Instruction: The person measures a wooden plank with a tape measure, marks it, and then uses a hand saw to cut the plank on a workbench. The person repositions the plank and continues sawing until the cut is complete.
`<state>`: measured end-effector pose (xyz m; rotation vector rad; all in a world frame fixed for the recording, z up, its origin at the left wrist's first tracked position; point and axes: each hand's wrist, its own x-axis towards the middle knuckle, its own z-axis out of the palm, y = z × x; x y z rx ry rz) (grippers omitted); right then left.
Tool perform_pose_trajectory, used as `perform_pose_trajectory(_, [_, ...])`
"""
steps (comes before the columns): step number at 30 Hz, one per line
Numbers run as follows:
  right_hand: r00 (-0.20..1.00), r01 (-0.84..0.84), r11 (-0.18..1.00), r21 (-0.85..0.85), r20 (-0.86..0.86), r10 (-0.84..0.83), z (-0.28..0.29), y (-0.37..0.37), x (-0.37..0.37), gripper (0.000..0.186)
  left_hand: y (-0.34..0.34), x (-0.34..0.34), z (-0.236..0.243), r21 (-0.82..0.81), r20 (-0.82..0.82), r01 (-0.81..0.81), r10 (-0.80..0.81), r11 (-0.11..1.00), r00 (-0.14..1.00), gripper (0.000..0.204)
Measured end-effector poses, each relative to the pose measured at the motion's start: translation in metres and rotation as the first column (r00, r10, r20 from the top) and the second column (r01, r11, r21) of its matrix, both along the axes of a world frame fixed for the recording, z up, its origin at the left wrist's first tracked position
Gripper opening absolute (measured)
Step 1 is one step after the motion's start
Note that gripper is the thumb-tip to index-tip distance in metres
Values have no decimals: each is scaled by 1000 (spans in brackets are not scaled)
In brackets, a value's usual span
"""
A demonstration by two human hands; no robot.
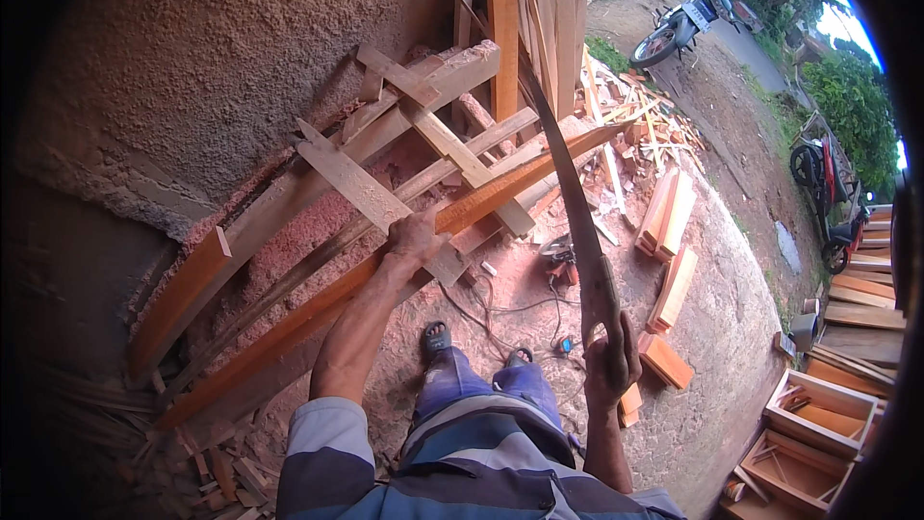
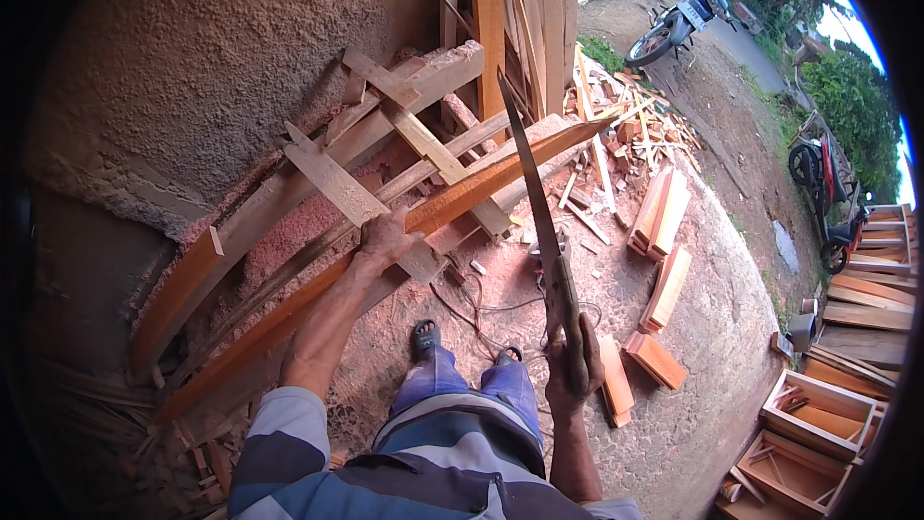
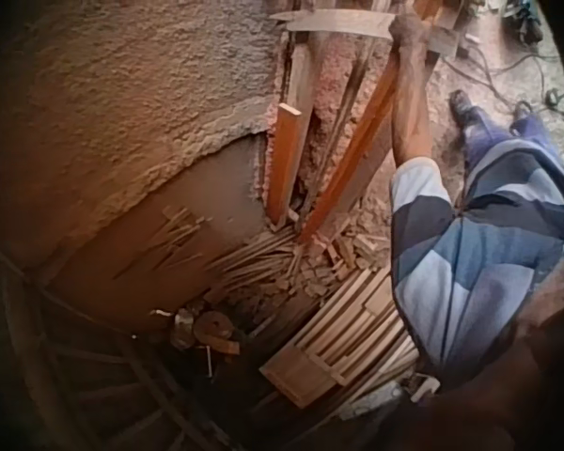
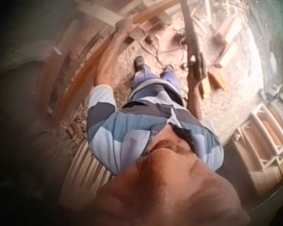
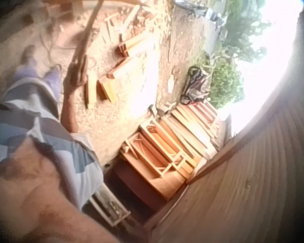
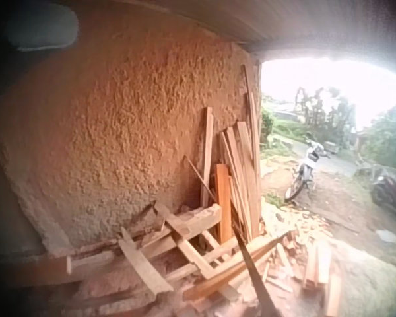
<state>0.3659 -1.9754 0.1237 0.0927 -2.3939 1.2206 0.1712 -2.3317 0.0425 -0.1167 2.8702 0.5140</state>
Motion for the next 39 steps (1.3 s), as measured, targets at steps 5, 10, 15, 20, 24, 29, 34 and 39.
perform_pose_trajectory(5, [994,-61,993,97,-83,69,4,28,-19,47,56,-39,-6,3,14,3,-4,1000,1000,54])
perform_pose_trajectory(10, [974,-195,971,135,-89,208,4,65,-41,52,88,-60,-11,-52,-139,-22,15,998,990,52])
perform_pose_trajectory(15, [952,-303,952,-48,33,304,-13,70,-56,52,88,-55,-18,-47,-159,-1,-7,999,987,59])
perform_pose_trajectory(20, [917,-349,907,-234,114,382,-28,68,-72,53,86,-47,-23,-32,-356,90,-95,995,929,59])
perform_pose_trajectory(24, [904,-378,882,-281,93,417,-32,73,-82,53,91,-49,-10,-49,-174,85,-92,995,981,58])
perform_pose_trajectory(29, [889,-388,882,-268,142,435,-33,75,-86,53,100,-50,5,-132,-103,25,-39,991,994,57])
perform_pose_trajectory(34, [873,-426,869,-250,138,467,-29,76,-82,54,96,-50,-6,-18,-279,82,-84,996,957,57])
perform_pose_trajectory(39, [866,-436,875,-210,167,471,-25,68,-81,54,91,-52,-18,-10,-323,140,-135,990,937,57])
